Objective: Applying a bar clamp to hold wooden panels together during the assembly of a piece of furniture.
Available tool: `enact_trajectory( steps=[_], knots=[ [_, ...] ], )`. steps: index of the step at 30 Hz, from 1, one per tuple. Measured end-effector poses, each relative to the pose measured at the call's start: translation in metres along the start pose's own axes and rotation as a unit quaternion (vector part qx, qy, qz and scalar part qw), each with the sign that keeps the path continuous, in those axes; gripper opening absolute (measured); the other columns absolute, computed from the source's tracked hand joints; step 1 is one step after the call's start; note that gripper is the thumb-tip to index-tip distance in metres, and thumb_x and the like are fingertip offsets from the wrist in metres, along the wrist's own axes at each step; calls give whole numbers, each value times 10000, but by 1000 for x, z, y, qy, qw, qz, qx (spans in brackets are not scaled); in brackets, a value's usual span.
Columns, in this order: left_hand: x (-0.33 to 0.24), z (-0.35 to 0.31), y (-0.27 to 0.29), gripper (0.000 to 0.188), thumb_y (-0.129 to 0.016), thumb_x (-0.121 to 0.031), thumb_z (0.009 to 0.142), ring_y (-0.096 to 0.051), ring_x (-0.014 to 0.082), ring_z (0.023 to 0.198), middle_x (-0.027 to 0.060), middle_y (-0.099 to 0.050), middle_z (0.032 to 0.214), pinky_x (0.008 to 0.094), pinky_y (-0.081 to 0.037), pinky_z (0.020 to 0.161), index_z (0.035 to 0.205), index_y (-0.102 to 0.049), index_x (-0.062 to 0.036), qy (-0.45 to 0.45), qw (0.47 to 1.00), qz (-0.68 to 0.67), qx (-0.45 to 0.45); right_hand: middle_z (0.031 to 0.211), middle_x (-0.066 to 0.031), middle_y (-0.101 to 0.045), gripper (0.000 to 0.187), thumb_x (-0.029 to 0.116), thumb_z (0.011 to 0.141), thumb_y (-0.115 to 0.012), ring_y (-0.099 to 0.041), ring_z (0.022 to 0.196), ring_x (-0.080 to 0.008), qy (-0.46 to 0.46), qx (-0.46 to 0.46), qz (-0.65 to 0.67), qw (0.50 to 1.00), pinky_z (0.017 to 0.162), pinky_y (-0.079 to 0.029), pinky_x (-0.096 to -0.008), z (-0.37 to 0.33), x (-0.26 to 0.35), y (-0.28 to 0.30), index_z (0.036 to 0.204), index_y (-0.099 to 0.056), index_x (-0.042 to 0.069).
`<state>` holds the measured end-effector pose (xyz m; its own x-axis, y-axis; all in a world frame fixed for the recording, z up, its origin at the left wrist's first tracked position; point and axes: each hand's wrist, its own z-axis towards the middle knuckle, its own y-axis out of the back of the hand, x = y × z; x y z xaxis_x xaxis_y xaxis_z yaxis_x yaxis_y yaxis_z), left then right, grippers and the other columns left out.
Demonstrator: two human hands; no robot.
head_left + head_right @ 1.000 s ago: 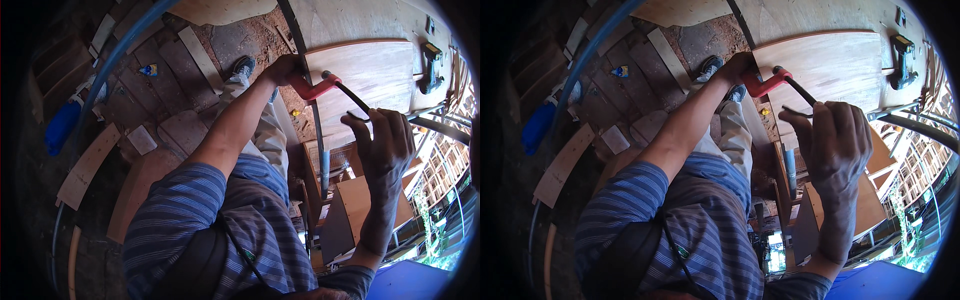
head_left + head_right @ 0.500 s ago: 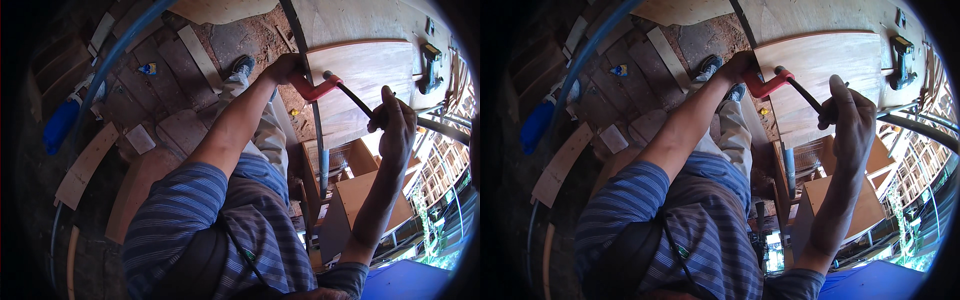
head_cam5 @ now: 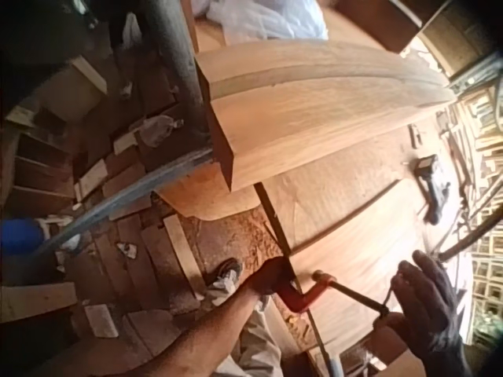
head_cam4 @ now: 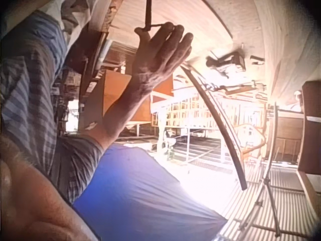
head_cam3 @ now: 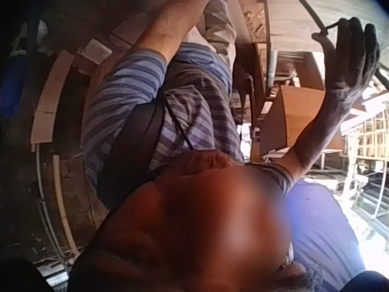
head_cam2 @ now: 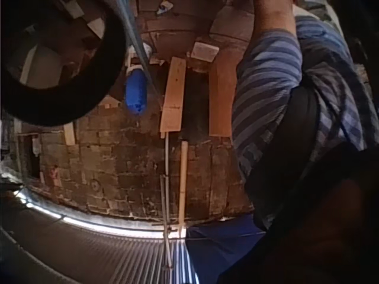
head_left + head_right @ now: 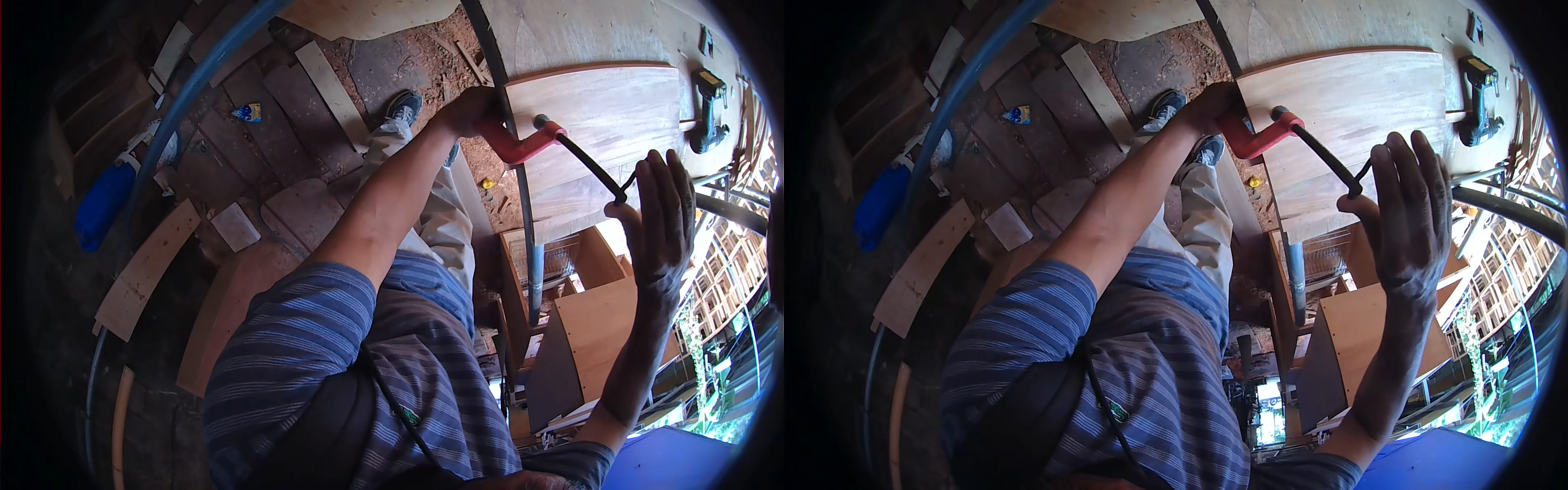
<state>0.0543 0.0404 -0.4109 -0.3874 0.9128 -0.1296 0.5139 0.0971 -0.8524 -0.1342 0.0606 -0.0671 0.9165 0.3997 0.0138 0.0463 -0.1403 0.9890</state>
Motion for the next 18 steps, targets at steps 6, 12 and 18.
enact_trajectory(
  steps=[6, 12, 18],
  knots=[
    [-2, -1, -4, 257, -452, -77, 935, -612, 158, 880, 101, -631, 1024, 315, -517, 848, 1101, -590, 63, -28, 997, 72, 30, 1044, -166, -600, 539, 363, 709, -745, -576, 1068, -330, 75, -37, 4, 996, 961, -447, -493, 8, -8, -5, 1052, -598, -26],
    [-14, -15, -27, 224, -471, -72, 927, -609, 147, 868, 89, -636, 995, 309, -519, 838, 1060, -607, 47, 21, 998, 11, -62, 596, -37, -466, 389, 354, 774, -730, -463, 512, -203, -42, -96, -32, 994, 522, -388, -343, 17, 40, -4, 717, -491, 53],
    [-3, -9, -15, 204, -482, -64, 916, -620, 151, 844, 81, -638, 944, 302, -526, 811, 1031, -618, 36, 13, 998, -8, -56, 453, -56, -377, 482, 286, 848, -703, -314, 388, -173, -352, -66, 28, 933, 412, -270, -345, 25, 78, -9, 536, -398, 80]
  ],
)
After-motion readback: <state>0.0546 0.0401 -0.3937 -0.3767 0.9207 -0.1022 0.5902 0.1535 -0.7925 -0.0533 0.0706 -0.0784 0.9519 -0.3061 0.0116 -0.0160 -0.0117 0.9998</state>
